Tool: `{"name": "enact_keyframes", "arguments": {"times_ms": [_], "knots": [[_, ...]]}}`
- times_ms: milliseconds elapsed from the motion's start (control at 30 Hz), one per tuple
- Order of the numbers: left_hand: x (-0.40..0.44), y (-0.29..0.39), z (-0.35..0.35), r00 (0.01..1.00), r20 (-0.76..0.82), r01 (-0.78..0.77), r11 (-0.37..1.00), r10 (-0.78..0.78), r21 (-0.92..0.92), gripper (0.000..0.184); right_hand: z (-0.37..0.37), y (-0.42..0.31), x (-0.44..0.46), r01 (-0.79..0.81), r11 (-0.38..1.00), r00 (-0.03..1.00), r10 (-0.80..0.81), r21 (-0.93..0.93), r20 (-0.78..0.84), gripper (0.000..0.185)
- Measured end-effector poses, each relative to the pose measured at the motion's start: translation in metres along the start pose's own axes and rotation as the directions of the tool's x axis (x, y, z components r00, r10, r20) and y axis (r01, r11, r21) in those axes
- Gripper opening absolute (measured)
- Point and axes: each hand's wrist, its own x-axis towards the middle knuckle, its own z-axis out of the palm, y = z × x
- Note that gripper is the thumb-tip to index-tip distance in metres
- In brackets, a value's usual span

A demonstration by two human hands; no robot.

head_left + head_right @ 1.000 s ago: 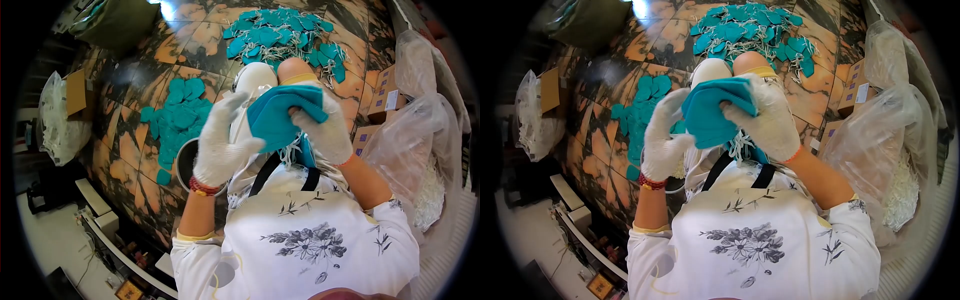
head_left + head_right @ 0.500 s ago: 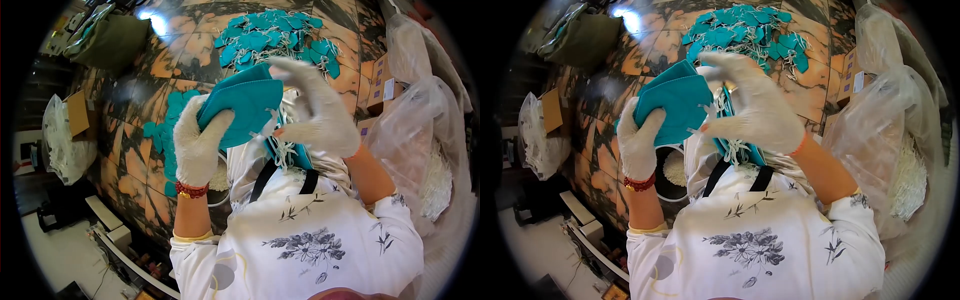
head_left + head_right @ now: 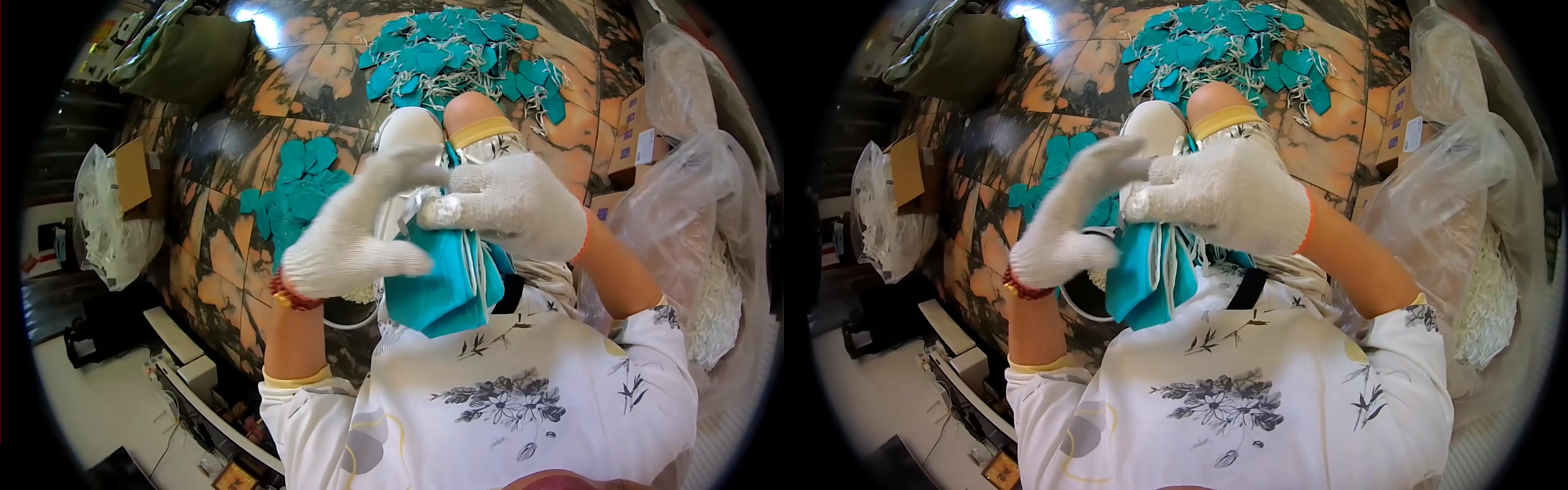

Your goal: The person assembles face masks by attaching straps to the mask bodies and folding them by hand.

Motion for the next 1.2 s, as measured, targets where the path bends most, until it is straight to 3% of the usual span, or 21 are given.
{"name": "enact_keyframes", "arguments": {"times_ms": [33,167,200,333,433,533,633,700,767,833,900,967,1000,1033,1067,1100,1167,1200], "knots": [[0.004,0.004,0.007,0.997,0.057,0.056,0.996,-0.060,0.074,0.091,-0.001,-0.002,-0.001,0.009,1.000,1.000,-0.010,-0.020,-0.025,0.044],[0.011,0.007,0.023,0.983,-0.027,0.182,0.923,-0.184,0.340,0.090,-0.002,-0.005,-0.007,-0.160,0.987,0.983,0.158,-0.016,-0.092,0.040],[0.011,0.013,0.026,0.954,-0.098,0.300,0.897,-0.284,0.323,0.088,-0.003,-0.004,-0.011,-0.181,0.983,0.980,0.180,-0.003,-0.085,0.041],[0.008,0.012,0.024,0.925,-0.126,0.378,0.840,-0.359,0.390,0.091,-0.006,0.003,-0.030,-0.420,0.903,0.906,0.422,0.089,-0.009,0.039],[0.005,0.008,0.023,0.895,-0.120,0.433,0.771,-0.430,0.467,0.093,-0.008,0.003,-0.024,-0.363,0.931,0.916,0.363,0.034,-0.172,0.041],[0.012,0.024,0.028,0.880,-0.123,0.462,0.772,-0.458,0.436,0.094,0.001,-0.003,-0.017,-0.274,0.934,0.952,0.297,0.230,-0.072,0.042],[0.010,0.027,0.028,0.890,-0.098,0.426,0.734,-0.445,0.530,0.094,0.013,-0.010,-0.021,-0.369,0.908,0.929,0.367,0.196,0.050,0.039],[0.004,0.030,0.027,0.885,-0.122,0.439,0.720,-0.448,0.537,0.087,0.003,-0.012,-0.018,-0.253,0.967,0.966,0.251,0.039,0.056,0.020],[-0.004,0.025,0.025,0.908,-0.127,0.392,0.703,-0.399,0.594,0.075,-0.008,-0.018,-0.021,-0.281,0.937,0.943,0.310,-0.208,0.124,0.009],[-0.011,0.024,0.022,0.934,-0.068,0.327,0.768,-0.350,0.551,0.061,-0.010,-0.022,-0.021,-0.252,0.956,0.965,0.260,-0.149,0.039,0.006],[-0.013,0.027,0.024,0.902,0.003,0.349,0.732,-0.432,0.585,0.050,-0.019,-0.029,-0.012,-0.157,0.985,0.987,0.154,0.069,0.056,0.015],[-0.015,0.026,0.028,0.932,0.103,0.269,0.855,-0.347,0.443,0.045,-0.015,-0.033,-0.008,-0.068,0.853,0.997,0.072,0.518,0.013,0.021],[-0.018,0.025,0.034,0.962,0.101,0.210,0.922,-0.254,0.325,0.043,-0.007,-0.042,-0.007,-0.042,0.687,0.999,0.054,0.726,0.006,0.020],[-0.021,0.014,0.039,0.930,0.181,0.221,0.881,-0.319,0.419,0.040,-0.010,-0.049,-0.006,-0.070,0.595,0.997,0.027,0.801,0.066,0.018],[-0.025,0.012,0.044,0.935,0.244,0.155,0.918,-0.256,0.365,0.038,-0.013,-0.057,-0.006,-0.110,0.498,0.992,0.000,0.860,0.126,0.017],[-0.027,0.015,0.047,0.934,0.305,0.093,0.949,-0.188,0.303,0.035,-0.025,-0.063,-0.007,-0.200,0.526,0.967,-0.032,0.827,0.254,0.016],[-0.033,0.031,0.045,0.929,0.325,0.082,0.954,-0.179,0.289,0.035,-0.027,-0.066,-0.029,-0.378,0.401,0.923,0.097,0.835,0.371,0.018],[-0.038,0.034,0.045,0.914,0.318,0.127,0.921,-0.254,0.368,0.038,-0.035,-0.070,-0.036,-0.475,0.317,0.880,0.148,0.821,0.452,0.018]]}}
